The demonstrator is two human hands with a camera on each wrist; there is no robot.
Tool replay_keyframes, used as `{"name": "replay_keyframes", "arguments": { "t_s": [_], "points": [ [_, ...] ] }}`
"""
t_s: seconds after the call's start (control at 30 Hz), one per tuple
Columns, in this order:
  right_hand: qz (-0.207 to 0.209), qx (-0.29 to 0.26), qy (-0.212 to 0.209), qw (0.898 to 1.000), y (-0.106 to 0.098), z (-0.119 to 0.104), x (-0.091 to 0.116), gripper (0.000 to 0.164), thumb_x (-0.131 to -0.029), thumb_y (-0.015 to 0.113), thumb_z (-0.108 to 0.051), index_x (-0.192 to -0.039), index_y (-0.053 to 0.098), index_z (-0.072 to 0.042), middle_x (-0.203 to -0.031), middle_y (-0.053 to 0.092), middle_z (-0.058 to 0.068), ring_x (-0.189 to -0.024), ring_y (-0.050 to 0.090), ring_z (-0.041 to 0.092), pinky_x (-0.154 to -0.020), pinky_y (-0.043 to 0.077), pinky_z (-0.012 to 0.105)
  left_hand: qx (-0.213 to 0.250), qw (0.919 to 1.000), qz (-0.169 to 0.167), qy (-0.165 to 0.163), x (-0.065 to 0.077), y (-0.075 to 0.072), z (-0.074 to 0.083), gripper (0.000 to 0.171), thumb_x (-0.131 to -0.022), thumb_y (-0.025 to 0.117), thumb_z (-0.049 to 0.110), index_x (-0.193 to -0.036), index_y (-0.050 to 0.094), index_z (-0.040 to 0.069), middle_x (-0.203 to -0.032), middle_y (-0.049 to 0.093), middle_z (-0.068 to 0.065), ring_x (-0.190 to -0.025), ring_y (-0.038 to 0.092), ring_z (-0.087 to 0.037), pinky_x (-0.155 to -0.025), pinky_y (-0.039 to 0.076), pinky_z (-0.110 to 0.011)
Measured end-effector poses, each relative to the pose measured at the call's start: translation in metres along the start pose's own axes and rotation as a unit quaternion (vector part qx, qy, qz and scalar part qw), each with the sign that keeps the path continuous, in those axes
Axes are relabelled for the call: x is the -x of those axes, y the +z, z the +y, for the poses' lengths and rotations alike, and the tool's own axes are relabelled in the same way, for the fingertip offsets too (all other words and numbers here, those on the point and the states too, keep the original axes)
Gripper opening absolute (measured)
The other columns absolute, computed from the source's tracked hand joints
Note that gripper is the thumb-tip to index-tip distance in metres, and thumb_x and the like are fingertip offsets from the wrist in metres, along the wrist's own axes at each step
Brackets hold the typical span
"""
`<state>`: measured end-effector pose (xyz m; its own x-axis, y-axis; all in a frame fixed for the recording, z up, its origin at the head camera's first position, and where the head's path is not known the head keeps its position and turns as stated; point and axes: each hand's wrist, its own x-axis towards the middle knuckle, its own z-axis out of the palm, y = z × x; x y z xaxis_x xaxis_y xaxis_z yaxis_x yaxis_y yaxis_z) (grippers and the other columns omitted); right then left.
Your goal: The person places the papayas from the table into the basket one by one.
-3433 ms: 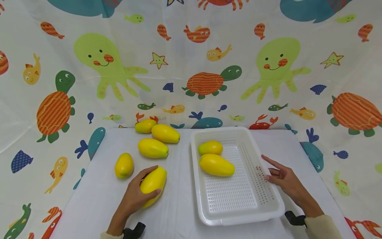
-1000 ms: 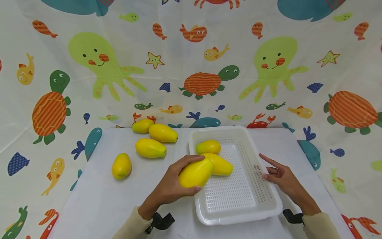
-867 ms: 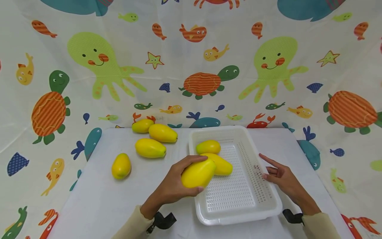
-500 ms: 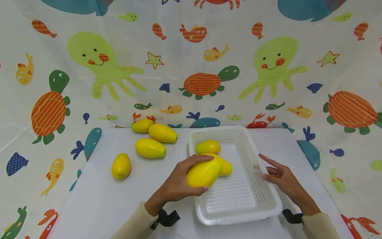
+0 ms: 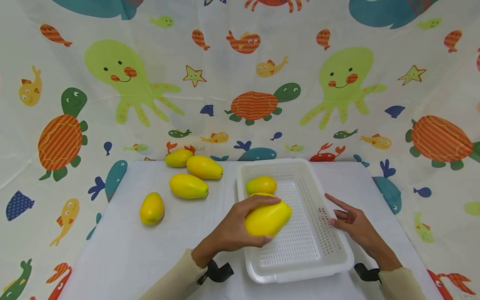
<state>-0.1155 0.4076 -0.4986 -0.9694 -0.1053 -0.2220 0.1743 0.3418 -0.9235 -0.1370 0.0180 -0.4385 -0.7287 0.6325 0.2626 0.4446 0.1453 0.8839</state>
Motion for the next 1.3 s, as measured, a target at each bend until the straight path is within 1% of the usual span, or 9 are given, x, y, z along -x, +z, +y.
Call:
{"name": "replay_keyframes", "arguments": {
  "t_s": [0.33,0.47,0.77,1.07,1.3],
  "points": [
    [0.002,0.004,-0.001,1.0,0.0,0.0,0.001,0.079,-0.103,0.07,-0.017,-0.168,0.03,-0.032,-0.127,0.067,-0.034,-0.106,0.079,0.013,-0.079,0.066,0.052,0.002,0.9996,-0.027,0.011,-0.008,0.011,-0.002,0.079,-0.079,0.084,0.036,-0.152,0.054,0.038,-0.155,0.056,0.018,-0.133,0.055,-0.005,-0.102,0.054,-0.025],
    [0.002,0.005,-0.004,1.0,0.0,0.001,0.0,0.079,-0.103,0.07,-0.016,-0.168,0.03,-0.032,-0.127,0.067,-0.033,-0.106,0.079,0.012,-0.079,0.067,0.051,0.0,0.9993,-0.034,0.017,-0.01,0.015,-0.003,0.079,-0.079,0.084,0.036,-0.153,0.054,0.037,-0.155,0.055,0.018,-0.134,0.055,-0.004,-0.103,0.053,-0.024],
    [0.0,0.009,-0.008,1.0,0.001,-0.001,0.001,0.078,-0.103,0.07,-0.017,-0.168,0.029,-0.032,-0.128,0.065,-0.035,-0.107,0.078,0.009,-0.079,0.066,0.05,-0.009,0.999,-0.043,0.01,-0.011,0.023,-0.005,0.08,-0.079,0.085,0.036,-0.152,0.054,0.041,-0.155,0.054,0.022,-0.133,0.056,-0.002,-0.105,0.052,-0.024],
    [0.004,0.012,0.001,1.0,0.001,-0.003,0.001,0.079,-0.102,0.071,-0.018,-0.168,0.03,-0.033,-0.127,0.065,-0.035,-0.106,0.079,0.009,-0.079,0.067,0.05,-0.016,0.9981,-0.054,0.025,-0.011,0.027,-0.01,0.078,-0.082,0.084,0.037,-0.153,0.054,0.037,-0.155,0.055,0.019,-0.134,0.056,-0.002,-0.107,0.051,-0.024],
    [0.001,0.013,-0.006,1.0,0.0,-0.003,0.001,0.078,-0.103,0.07,-0.018,-0.169,0.029,-0.031,-0.129,0.065,-0.035,-0.107,0.078,0.007,-0.079,0.067,0.048,-0.031,0.9972,-0.06,0.034,-0.011,0.03,-0.015,0.077,-0.083,0.085,0.036,-0.154,0.054,0.036,-0.156,0.055,0.017,-0.138,0.055,-0.003,-0.111,0.049,-0.025]
  ]
}}
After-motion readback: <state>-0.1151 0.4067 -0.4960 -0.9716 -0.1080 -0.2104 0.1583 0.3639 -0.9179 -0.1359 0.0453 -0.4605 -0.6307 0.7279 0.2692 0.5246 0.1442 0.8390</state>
